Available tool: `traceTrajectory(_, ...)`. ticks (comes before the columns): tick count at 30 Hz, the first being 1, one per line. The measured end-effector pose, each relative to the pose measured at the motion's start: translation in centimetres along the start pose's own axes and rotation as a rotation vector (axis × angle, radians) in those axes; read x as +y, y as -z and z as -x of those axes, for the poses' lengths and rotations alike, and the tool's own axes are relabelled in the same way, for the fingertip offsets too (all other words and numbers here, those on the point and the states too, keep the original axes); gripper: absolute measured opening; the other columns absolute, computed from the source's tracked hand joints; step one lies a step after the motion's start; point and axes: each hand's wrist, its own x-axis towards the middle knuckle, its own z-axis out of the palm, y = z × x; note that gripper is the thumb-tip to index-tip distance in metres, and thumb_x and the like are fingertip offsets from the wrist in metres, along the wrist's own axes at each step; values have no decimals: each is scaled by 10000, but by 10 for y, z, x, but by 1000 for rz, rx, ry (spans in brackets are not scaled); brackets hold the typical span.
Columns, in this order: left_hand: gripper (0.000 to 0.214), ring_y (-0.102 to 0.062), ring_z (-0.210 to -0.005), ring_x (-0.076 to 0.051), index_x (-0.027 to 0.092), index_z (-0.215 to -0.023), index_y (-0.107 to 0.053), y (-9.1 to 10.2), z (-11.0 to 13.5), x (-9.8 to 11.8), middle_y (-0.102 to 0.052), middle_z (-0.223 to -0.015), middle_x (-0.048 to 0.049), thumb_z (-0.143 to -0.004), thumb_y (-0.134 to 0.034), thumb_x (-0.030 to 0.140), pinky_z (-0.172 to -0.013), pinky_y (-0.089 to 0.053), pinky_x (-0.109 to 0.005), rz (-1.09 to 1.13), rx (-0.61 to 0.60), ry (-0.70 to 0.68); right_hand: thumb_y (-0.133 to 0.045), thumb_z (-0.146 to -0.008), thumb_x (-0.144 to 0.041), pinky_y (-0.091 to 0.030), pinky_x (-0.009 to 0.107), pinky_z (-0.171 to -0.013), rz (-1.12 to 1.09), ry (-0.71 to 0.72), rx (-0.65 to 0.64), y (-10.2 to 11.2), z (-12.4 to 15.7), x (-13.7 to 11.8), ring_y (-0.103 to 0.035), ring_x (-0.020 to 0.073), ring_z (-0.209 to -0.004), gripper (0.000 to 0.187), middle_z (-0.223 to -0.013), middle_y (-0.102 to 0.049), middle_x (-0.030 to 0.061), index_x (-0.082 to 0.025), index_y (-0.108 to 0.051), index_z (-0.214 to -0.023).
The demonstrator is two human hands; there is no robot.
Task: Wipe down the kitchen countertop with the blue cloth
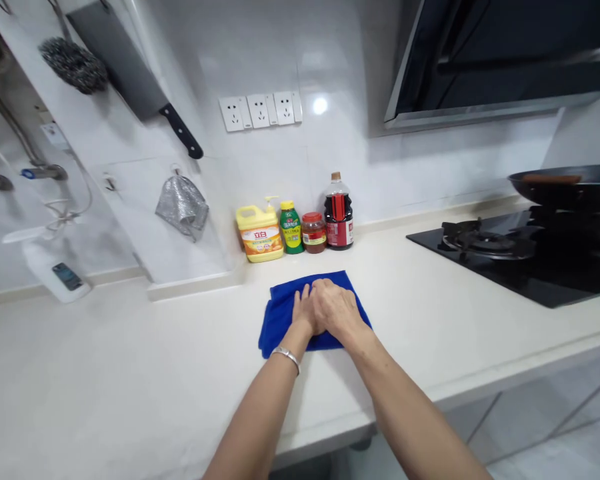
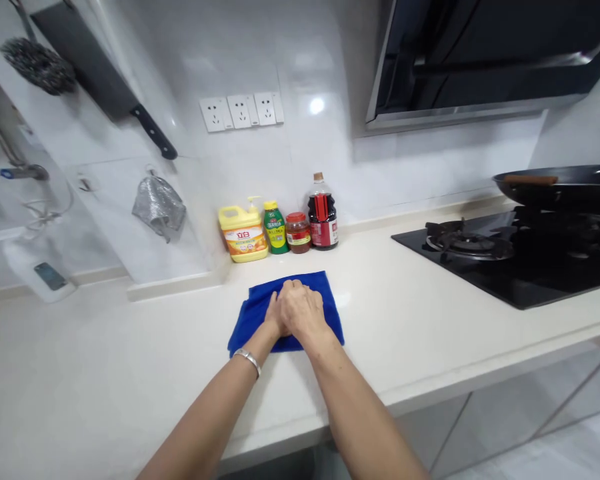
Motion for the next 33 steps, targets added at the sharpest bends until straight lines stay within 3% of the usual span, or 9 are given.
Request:
traceTrajectory(6, 575, -100, -1504, -276, 295, -1532, -270, 17, -8, -20, -134, -1633, -19, -970, -280, 416, -1224, -123, -513, 46, -12, 93, -414, -954, -162, -479, 275, -777, -6, -56, 36, -8, -6, 19, -682, 213, -969, 247, -1119, -675, 123, -156, -590, -1127)
traceTrajectory(10, 623, -112, -1504, -262, 344, -1527, -266, 20, -2, -41, -155, -1628, -7, -963, -171, 590, -1224, -124, -505, 62, 3, 182, -403, -948, -140, -490, 310, -816, -9, -76, 9, -13, -9, 23, -691, 232, -973, 258, -1098, -684, 139, -141, -585, -1131)
traceTrajectory(13, 641, -92, -1504, -287, 323, -1540, -232, 20, 2, -49, -136, -1631, -29, -962, -159, 590, -1219, -111, -533, 41, 9, 253, -411, -928, -119, -500, 332, -833, -13, -58, 3, -13, -11, 22, -686, 244, -987, 272, -1110, -677, 160, -122, -576, -1144)
traceTrajectory(18, 639, -82, -1491, -363, 192, -1548, -225, 16, 20, -26, -112, -1621, -126, -970, -196, 463, -1199, -121, -592, -14, -9, 276, -447, -919, -158, -515, 330, -843, -5, 10, 34, -16, -16, 13, -664, 234, -1038, 263, -1138, -668, 136, -150, -569, -1153)
traceTrajectory(22, 649, -92, -1489, -357, 123, -1526, -282, 16, 43, 2, -190, -1604, -132, -934, -279, 390, -1216, -129, -539, -43, -37, 162, -527, -876, -214, -533, 337, -843, -23, 121, 6, -22, -18, 8, -662, 243, -1033, 273, -1147, -678, 123, -159, -598, -1134)
traceTrajectory(24, 681, -136, -1488, -337, 103, -1502, -339, 22, 53, 3, -272, -1578, -136, -909, -318, 437, -1223, -148, -499, -35, -59, 72, -538, -864, -215, -538, 355, -848, -27, 155, -12, -24, -17, 7, -662, 256, -1034, 290, -1134, -686, 122, -148, -608, -1137)
traceTrajectory(26, 720, -238, -1469, -312, 110, -1469, -416, 33, 61, -8, -340, -1550, -129, -875, -358, 512, -1218, -198, -451, 43, -76, -46, -514, -880, -229, -540, 363, -858, -19, 148, -10, -27, -16, 6, -660, 259, -1041, 307, -1132, -687, 121, -135, -608, -1157)
traceTrajectory(29, 605, -457, -1355, -234, 213, -1327, -607, 46, 66, -46, -485, -1468, -26, -870, -331, 499, -1170, -310, -338, 318, -54, -199, -467, -914, -264, -537, 381, -877, -13, 153, 29, -34, -16, 3, -652, 271, -1049, 338, -1144, -676, 142, -103, -602, -1178)
traceTrajectory(33, 530, -613, -1170, -200, 289, -1216, -676, 42, 67, -109, -604, -1339, 62, -877, -345, 527, -1059, -421, -268, 527, 144, -19, -478, -924, -334, -491, 404, -986, -49, 255, 22, -47, -16, 0, -599, 274, -1167, 427, -1238, -640, 143, -114, -555, -1283)
